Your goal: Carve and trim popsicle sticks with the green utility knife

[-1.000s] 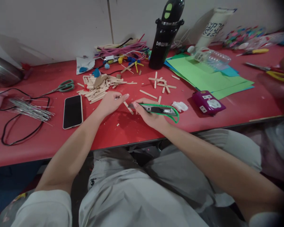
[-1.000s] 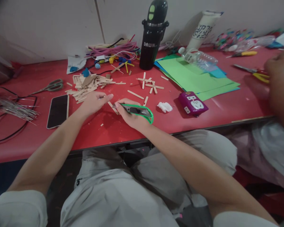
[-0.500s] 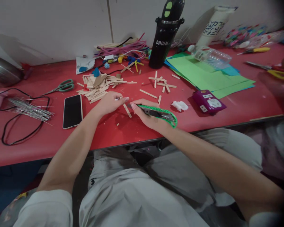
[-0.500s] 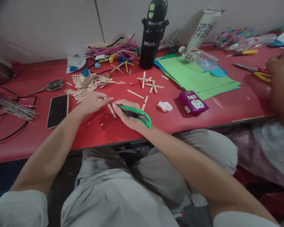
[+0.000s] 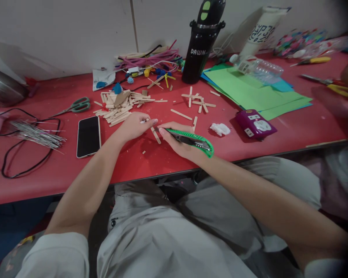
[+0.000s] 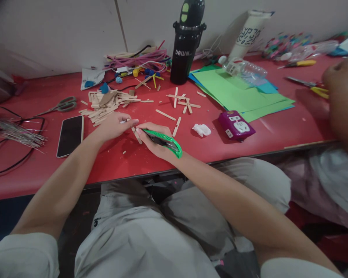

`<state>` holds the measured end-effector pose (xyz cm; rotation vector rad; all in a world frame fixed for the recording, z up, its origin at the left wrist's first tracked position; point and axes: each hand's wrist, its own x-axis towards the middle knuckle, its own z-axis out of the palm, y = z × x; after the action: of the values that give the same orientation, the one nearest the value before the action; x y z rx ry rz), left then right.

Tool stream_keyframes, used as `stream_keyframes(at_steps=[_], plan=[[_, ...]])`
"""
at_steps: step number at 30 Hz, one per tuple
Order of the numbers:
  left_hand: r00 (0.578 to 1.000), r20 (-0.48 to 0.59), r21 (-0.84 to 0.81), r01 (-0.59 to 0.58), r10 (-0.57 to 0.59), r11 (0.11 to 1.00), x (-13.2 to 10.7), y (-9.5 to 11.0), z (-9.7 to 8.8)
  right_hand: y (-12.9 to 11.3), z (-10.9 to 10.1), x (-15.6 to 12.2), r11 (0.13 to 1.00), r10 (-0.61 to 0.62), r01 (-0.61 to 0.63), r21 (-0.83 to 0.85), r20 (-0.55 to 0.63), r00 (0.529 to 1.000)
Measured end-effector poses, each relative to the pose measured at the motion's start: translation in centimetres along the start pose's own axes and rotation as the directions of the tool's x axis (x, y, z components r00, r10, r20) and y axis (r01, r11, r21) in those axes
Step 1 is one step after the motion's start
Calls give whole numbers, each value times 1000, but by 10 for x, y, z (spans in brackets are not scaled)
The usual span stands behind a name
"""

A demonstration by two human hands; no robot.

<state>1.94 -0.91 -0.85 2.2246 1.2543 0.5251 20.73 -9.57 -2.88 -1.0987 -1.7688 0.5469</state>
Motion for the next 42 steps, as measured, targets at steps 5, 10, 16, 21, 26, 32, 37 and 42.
stream_keyframes(at_steps=[5,10,16,21,26,32,37,42], plan=[[1000,-8,7,-4,4,1000,0,-1,1,3,3,0,998,-54,55,21,-38,998],[1000,-10,23,-7,7,1000,1,-1,1,6,7,0,992,-108,111,56,-44,993],[1000,-21,37,-11,12,999,1,1,1,2,8,1,991,-110,113,78,-43,993],[1000,-27,33,-15,16,999,1,1,3,0,8,2,992,-82,85,88,-41,996],[1000,-18,-4,-9,9,1000,1,1,4,2,11,1,989,-77,81,124,-41,996],[1000,-23,-21,1,-2,1000,0,5,4,1,12,0,987,-74,78,138,-33,997],[1000,-14,-16,2,-3,1000,1,4,4,4,13,1,986,-90,95,134,-44,995],[1000,-14,9,7,-7,1000,2,3,4,7,14,2,986,-105,110,125,-43,994]])
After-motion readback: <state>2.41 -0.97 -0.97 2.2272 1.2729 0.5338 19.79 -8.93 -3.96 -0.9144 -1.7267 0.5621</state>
